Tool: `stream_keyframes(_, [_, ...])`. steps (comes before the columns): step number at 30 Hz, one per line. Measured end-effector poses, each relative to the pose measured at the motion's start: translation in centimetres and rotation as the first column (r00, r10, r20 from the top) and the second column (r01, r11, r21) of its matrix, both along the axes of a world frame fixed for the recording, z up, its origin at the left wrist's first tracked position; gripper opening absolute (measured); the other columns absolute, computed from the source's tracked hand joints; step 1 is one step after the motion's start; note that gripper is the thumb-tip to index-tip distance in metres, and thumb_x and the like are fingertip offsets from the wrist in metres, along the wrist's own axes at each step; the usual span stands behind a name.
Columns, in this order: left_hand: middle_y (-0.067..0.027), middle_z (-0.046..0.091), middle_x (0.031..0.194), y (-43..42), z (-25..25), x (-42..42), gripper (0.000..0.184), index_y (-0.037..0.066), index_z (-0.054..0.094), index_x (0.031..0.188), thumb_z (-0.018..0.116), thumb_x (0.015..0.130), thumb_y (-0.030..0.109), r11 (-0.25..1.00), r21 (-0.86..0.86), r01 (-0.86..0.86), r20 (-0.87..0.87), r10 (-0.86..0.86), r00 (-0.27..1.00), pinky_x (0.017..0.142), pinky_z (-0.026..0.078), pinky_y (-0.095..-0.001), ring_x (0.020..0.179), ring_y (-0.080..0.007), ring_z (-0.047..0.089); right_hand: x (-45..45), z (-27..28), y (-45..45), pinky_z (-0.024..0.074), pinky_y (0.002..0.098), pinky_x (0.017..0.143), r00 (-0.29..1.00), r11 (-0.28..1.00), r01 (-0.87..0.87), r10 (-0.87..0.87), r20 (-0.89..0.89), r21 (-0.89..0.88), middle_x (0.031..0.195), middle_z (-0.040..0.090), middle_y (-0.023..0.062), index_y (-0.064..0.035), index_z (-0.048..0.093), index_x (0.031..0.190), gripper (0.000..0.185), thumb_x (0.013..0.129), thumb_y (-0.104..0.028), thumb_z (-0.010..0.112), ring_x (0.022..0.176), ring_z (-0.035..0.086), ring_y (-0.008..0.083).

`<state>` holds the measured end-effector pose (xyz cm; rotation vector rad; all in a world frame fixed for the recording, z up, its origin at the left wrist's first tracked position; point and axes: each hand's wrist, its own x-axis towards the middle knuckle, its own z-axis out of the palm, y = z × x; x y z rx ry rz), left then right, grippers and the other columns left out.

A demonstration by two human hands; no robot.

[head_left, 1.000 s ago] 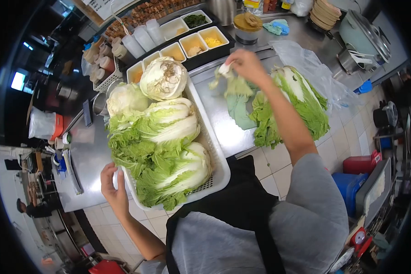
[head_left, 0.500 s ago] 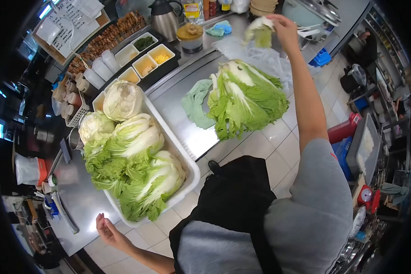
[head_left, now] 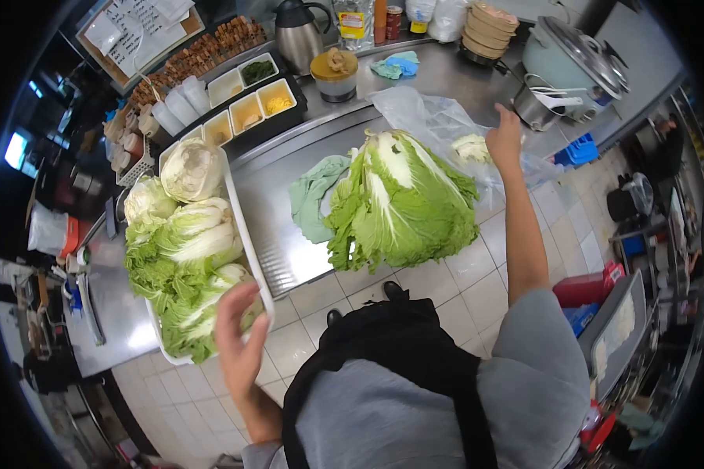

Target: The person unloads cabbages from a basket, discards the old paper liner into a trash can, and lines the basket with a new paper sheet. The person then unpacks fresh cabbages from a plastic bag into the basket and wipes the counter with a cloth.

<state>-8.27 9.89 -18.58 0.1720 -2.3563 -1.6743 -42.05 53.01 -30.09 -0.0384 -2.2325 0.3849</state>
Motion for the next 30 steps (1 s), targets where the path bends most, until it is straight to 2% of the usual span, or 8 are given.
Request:
stream_keyframes(3, [-0.0119,0.054,0.114,3.4,-7.6,-6.5,0.037,0.001,0.049,0.117,0.06,0.085,0.015,0.992,0.111,0.067,0.135,-0.081,0.988,0.092,0.04,-0.0323,0.109,-0.0192,0.05,5.7,0.9,-0.8,0.0464,0.0392,0.07,0.685,0.94,-0.118,0.311,0.659,-0.321,0.082,0.065,0.0173,-0.0033,0.064,0.096,0.024,0.079,-0.019,0.057,0.075,0.061,0.0365])
stream_keyframes(6, [-0.0155,0.054,0.114,6.7,-11.6,-12.8,0.042,-0.001,0.048,0.119,0.055,0.089,0.027,0.996,0.073,0.041,0.302,-0.062,0.951,0.091,0.041,-0.0332,0.113,-0.0197,0.047,9.6,-0.8,-2.0,0.0462,0.0379,0.066,0.454,0.863,-0.195,0.501,0.736,-0.467,0.075,0.064,0.0178,0.0019,0.062,0.093,0.034,0.082,-0.031,0.058,0.069,0.061,0.0334])
stream_keyframes(15, [-0.0264,0.042,0.129,13.6,-13.2,-18.1,0.087,-0.009,0.035,0.131,0.055,0.079,0.058,0.977,0.164,-0.137,0.622,0.005,0.783,0.098,0.034,-0.0342,0.122,-0.0299,0.04,11.1,-3.8,-3.9,0.0461,0.0348,0.065,0.507,0.746,-0.007,0.576,0.641,-0.665,0.08,0.061,0.0169,0.0032,0.054,0.107,0.055,0.078,-0.042,0.066,0.07,0.059,0.0285])
stream_keyframes(18, [-0.0299,0.034,0.132,13.4,-14.5,-18.7,0.088,-0.012,0.04,0.126,0.053,0.078,0.06,0.997,0.074,0.039,0.587,-0.075,0.806,0.099,0.031,-0.0393,0.12,-0.0377,0.038,11.3,-2.6,-4.1,0.0458,0.0378,0.069,0.85,0.952,-0.257,0.305,0.43,-0.169,0.085,0.059,0.0184,0.0045,0.05,0.109,0.06,0.076,-0.043,0.068,0.074,0.057,0.0317])
stream_keyframes(20, [-0.0288,0.036,0.128,14.7,-13.4,-18.2,0.087,-0.014,0.045,0.12,0.051,0.078,0.062,0.777,-0.626,0.066,0.426,0.271,0.863,0.097,0.033,-0.0387,0.116,-0.0404,0.04,11.3,-1.9,-4.1,0.0451,0.0388,0.071,0.924,0.973,-0.229,0.224,0.309,-0.018,0.094,0.057,0.0211,0.004,0.047,0.11,0.062,0.075,-0.044,0.068,0.077,0.056,0.0345])
stream_keyframes(23, [-0.0278,0.037,0.125,13.6,-14.8,-18.8,0.087,-0.013,0.041,0.123,0.051,0.078,0.061,0.911,-0.413,0.003,0.444,0.198,0.874,0.096,0.034,-0.0382,0.114,-0.0393,0.042,11.3,-5.0,-3.9,0.0461,0.038,0.071,0.741,0.832,-0.129,0.442,0.506,-0.539,0.089,0.059,0.0193,0.0038,0.051,0.106,0.058,0.076,-0.043,0.067,0.075,0.057,0.0341])
stream_keyframes(25, [-0.0288,0.038,0.124,13.6,-15.0,-19.1,0.094,-0.012,0.03,0.129,0.054,0.076,0.061,0.991,-0.07,-0.114,0.471,0.133,0.872,0.098,0.033,-0.0375,0.115,-0.0384,0.042,11.6,-5.6,-4.3,0.0466,0.0375,0.072,0.712,0.826,-0.106,0.451,0.538,-0.553,0.088,0.061,0.0193,0.0046,0.053,0.105,0.056,0.077,-0.042,0.066,0.076,0.058,0.0336])
stream_keyframes(30, [-0.0296,0.039,0.127,15.0,-12.8,-19.3,0.104,-0.011,0.021,0.133,0.063,0.07,0.06,0.998,0.029,-0.058,0.538,0.034,0.843,0.098,0.035,-0.0364,0.117,-0.036,0.042,10.4,-3.7,-3.8,0.0476,0.0362,0.075,0.35,0.611,0.053,0.73,0.587,-0.79,0.082,0.064,0.0197,0.0076,0.056,0.103,0.055,0.08,-0.041,0.064,0.08,0.062,0.0307])
